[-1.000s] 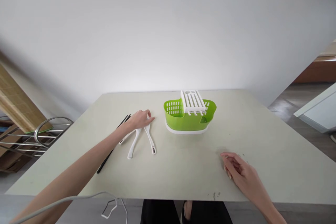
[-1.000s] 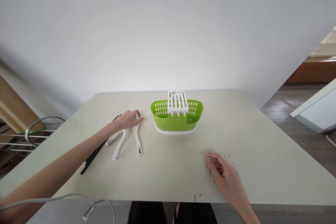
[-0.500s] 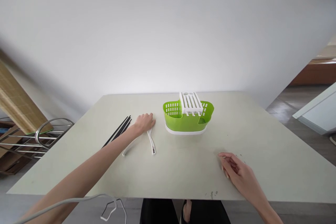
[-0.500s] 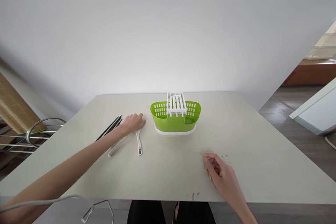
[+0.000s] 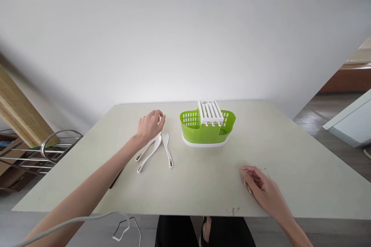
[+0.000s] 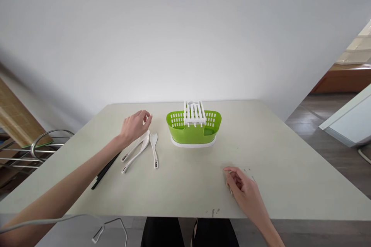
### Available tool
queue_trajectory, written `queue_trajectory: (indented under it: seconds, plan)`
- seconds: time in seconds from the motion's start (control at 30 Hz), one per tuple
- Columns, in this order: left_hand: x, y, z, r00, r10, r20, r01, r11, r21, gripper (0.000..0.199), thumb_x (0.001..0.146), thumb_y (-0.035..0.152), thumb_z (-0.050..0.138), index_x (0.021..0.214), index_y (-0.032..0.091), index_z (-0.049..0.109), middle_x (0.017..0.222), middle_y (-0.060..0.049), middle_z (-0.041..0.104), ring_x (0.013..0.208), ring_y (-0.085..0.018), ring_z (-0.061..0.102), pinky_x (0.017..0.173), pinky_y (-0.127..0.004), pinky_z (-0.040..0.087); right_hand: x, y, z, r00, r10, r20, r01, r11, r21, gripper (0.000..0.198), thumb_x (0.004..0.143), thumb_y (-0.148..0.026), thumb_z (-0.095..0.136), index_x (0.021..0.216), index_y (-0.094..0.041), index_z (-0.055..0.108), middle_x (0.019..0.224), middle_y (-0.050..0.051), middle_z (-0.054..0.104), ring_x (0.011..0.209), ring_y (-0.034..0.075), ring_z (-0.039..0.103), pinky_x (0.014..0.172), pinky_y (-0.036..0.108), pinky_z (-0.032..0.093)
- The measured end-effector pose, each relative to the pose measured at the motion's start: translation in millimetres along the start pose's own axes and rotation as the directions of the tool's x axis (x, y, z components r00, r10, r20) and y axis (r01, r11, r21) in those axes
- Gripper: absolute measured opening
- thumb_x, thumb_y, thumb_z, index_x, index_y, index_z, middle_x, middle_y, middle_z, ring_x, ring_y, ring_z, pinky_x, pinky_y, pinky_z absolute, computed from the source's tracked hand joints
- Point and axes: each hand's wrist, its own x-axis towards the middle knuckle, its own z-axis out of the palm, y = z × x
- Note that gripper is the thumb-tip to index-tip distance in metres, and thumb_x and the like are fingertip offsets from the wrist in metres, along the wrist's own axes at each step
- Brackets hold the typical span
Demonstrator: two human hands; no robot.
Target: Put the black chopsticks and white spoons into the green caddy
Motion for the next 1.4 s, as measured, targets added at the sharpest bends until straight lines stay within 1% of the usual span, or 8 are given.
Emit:
queue_trajectory:
  seconds: [0.1, 0.27, 0.4, 0.53, 0.77, 1.1, 1.27, 1.4]
  plan:
    - [-13.2, 19.1, -6.9, 0.981, 0.153, -0.115, -0.168, 0.976, -0.135, 0.028, 0.105, 0.040, 0.043, 0.110, 0.021, 0.064, 0.108, -0.009, 0.071, 0.095, -0.024, 0.068, 0.087, -0.036, 0.052, 0.3, 0.0, 0.2, 1.000, -0.006, -0.004, 0.006, 1.000, -0.004, 0.049, 0.100, -0.067, 0.051, 0.114, -0.022, 0.066, 0.074, 0.002, 0.063, 0.061, 0.019, 0.057, 0.056, 0.030, 0.046]
    - [-33.7, 93.9, -6.9, 0.827, 0.409, -0.386, -0.515, 0.826, -0.229, 0.036, 0.107, 0.042, 0.047, 0.132, 0.019, 0.058, 0.136, -0.015, 0.063, 0.128, -0.028, 0.057, 0.110, -0.046, 0.047, 0.6, -2.9, 0.0, 1.000, -0.001, -0.021, 0.001, 1.000, -0.012, 0.048, 0.100, -0.066, 0.052, 0.113, -0.023, 0.067, 0.072, 0.001, 0.063, 0.062, 0.019, 0.057, 0.058, 0.030, 0.047]
    - [-29.4, 151.5, -4.2, 0.746, 0.529, -0.405, -0.625, 0.767, -0.148, 0.053, 0.105, 0.053, 0.050, 0.150, 0.024, 0.050, 0.162, -0.013, 0.048, 0.150, -0.033, 0.039, 0.120, -0.052, 0.039, 0.7, -5.9, 0.7, 1.000, -0.009, -0.019, 0.009, 1.000, -0.001, 0.048, 0.101, -0.065, 0.052, 0.115, -0.022, 0.066, 0.072, 0.001, 0.062, 0.061, 0.018, 0.056, 0.058, 0.029, 0.046]
    - [-11.7, 168.5, 6.7, 0.709, 0.613, -0.350, -0.669, 0.741, -0.056, 0.051, 0.106, 0.051, 0.048, 0.148, 0.023, 0.055, 0.159, -0.012, 0.053, 0.148, -0.033, 0.045, 0.124, -0.052, 0.034, 0.3, -6.9, 1.8, 1.000, -0.015, -0.015, 0.015, 1.000, 0.009, 0.048, 0.103, -0.064, 0.049, 0.119, -0.022, 0.064, 0.073, 0.000, 0.061, 0.062, 0.017, 0.056, 0.058, 0.029, 0.046]
    - [19.3, 140.7, 14.1, 0.714, 0.626, -0.314, -0.659, 0.752, 0.002, 0.039, 0.108, 0.036, 0.045, 0.141, 0.024, 0.063, 0.155, -0.005, 0.059, 0.145, -0.029, 0.051, 0.120, -0.046, 0.039, 0.2, -4.3, 0.8, 0.999, -0.035, -0.025, 0.035, 0.999, 0.020, 0.048, 0.102, -0.065, 0.050, 0.116, -0.022, 0.065, 0.074, 0.002, 0.063, 0.062, 0.017, 0.058, 0.058, 0.029, 0.048]
    - [59.6, 39.8, 2.0, 0.884, 0.399, -0.244, -0.408, 0.913, 0.013, 0.041, 0.102, 0.033, 0.049, 0.140, 0.027, 0.064, 0.154, -0.004, 0.060, 0.145, -0.031, 0.050, 0.120, -0.050, 0.038, 0.7, -5.8, 0.7, 0.998, -0.061, -0.035, 0.061, 0.998, 0.015, 0.049, 0.100, -0.067, 0.050, 0.112, -0.022, 0.067, 0.071, 0.003, 0.064, 0.056, 0.017, 0.056, 0.053, 0.029, 0.046]
    - [67.6, -8.1, -4.7, 0.929, 0.291, -0.227, -0.296, 0.955, 0.012, 0.042, 0.099, 0.033, 0.049, 0.138, 0.026, 0.063, 0.153, -0.003, 0.061, 0.146, -0.030, 0.050, 0.121, -0.049, 0.037, 1.3, -2.4, 0.4, 0.998, -0.061, -0.021, 0.061, 0.998, 0.004, 0.048, 0.101, -0.066, 0.050, 0.112, -0.022, 0.067, 0.072, 0.003, 0.065, 0.056, 0.017, 0.056, 0.052, 0.028, 0.047]
    - [66.1, -21.4, -10.0, 0.932, 0.247, -0.266, -0.257, 0.966, -0.006, 0.042, 0.098, 0.031, 0.049, 0.137, 0.022, 0.061, 0.148, -0.008, 0.065, 0.147, -0.031, 0.047, 0.122, -0.052, 0.034, 0.9, 0.0, 0.6, 0.999, -0.033, -0.018, 0.033, 0.999, 0.001, 0.048, 0.101, -0.066, 0.050, 0.115, -0.022, 0.066, 0.073, 0.003, 0.065, 0.057, 0.017, 0.057, 0.052, 0.028, 0.047]
